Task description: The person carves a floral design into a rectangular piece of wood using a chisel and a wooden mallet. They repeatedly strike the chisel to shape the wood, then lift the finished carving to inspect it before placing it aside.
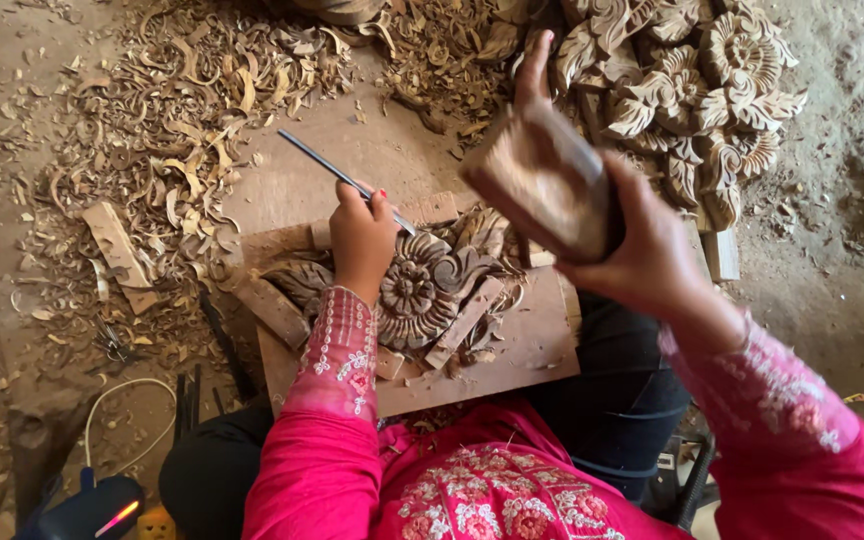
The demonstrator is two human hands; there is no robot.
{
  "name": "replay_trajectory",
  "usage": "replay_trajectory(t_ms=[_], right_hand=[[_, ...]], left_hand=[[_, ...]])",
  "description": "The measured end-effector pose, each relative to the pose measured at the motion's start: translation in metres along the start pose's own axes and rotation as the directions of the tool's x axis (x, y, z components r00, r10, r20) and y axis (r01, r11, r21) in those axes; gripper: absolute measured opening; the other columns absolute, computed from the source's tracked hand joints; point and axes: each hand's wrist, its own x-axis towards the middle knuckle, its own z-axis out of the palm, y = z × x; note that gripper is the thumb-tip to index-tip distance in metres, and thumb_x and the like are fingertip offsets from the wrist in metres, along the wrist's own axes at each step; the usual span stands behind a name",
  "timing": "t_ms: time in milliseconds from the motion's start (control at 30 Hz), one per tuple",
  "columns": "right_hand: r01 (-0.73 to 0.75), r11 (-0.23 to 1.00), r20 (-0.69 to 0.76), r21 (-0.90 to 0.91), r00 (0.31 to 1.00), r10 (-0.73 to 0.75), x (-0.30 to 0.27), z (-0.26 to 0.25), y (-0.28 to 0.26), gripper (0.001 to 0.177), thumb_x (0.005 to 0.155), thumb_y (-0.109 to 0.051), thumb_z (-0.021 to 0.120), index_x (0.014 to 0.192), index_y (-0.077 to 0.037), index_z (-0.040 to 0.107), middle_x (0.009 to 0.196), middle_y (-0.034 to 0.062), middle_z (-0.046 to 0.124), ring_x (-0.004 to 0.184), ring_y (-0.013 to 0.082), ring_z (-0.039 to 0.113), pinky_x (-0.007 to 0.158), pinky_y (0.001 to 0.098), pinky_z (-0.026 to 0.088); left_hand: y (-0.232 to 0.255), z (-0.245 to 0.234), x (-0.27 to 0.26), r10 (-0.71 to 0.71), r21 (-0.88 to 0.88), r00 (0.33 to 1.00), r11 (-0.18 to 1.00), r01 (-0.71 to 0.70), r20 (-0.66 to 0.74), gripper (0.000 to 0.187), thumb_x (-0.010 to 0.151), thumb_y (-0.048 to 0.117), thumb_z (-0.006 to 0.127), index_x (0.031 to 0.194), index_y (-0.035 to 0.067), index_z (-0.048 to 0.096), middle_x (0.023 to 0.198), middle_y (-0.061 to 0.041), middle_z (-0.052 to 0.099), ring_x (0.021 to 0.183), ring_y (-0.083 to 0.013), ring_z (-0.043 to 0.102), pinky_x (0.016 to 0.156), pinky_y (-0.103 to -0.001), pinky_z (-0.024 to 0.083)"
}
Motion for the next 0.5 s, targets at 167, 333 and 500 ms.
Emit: replay_trajectory(t_ms=[167, 333, 500], right_hand=[[0.267, 0.955, -0.182, 0.128, 0.953, -0.242, 0.077, -0.001, -0.003, 0.098, 0.080, -0.022, 0.099, 0.153, -0.004, 0.036, 0.139, 0.0198, 0.060, 0.124, 0.0319, 0.067, 0.103, 0.0414, 0.060], [0.175, 0.978, -0.104, -0.114, 0.977, -0.187, 0.177, 0.052, -0.020, 0.069, 0.084, -0.029, 0.093, 0.135, -0.009, 0.051, 0.117, 0.0145, 0.068, 0.101, 0.0294, 0.071, 0.089, 0.0433, 0.060], [0.553, 0.679, 0.183, -0.482, 0.822, -0.539, 0.229, 0.059, -0.045, 0.066, 0.074, -0.026, 0.090, 0.133, -0.011, 0.064, 0.114, 0.0113, 0.073, 0.075, 0.0255, 0.073, 0.059, 0.0406, 0.059]], left_hand=[[-0.006, 0.012, 0.003, 0.232, 0.273, 0.972, 0.934, -0.229, 0.024, 0.018, 0.097, 0.006, 0.060, 0.108, -0.004, 0.049, 0.078, -0.019, 0.071, 0.066, -0.0332, 0.073, 0.055, -0.041, 0.058], [-0.005, 0.024, 0.011, 0.100, 0.377, 0.993, 0.919, -0.119, 0.067, 0.025, 0.099, 0.014, 0.057, 0.114, -0.004, 0.050, 0.078, -0.019, 0.071, 0.066, -0.0390, 0.072, 0.057, -0.049, 0.055], [-0.016, 0.028, 0.012, 0.192, 0.332, 0.978, 0.920, -0.208, 0.080, 0.029, 0.095, 0.014, 0.060, 0.114, -0.004, 0.050, 0.080, -0.022, 0.070, 0.069, -0.0399, 0.071, 0.059, -0.050, 0.058]])
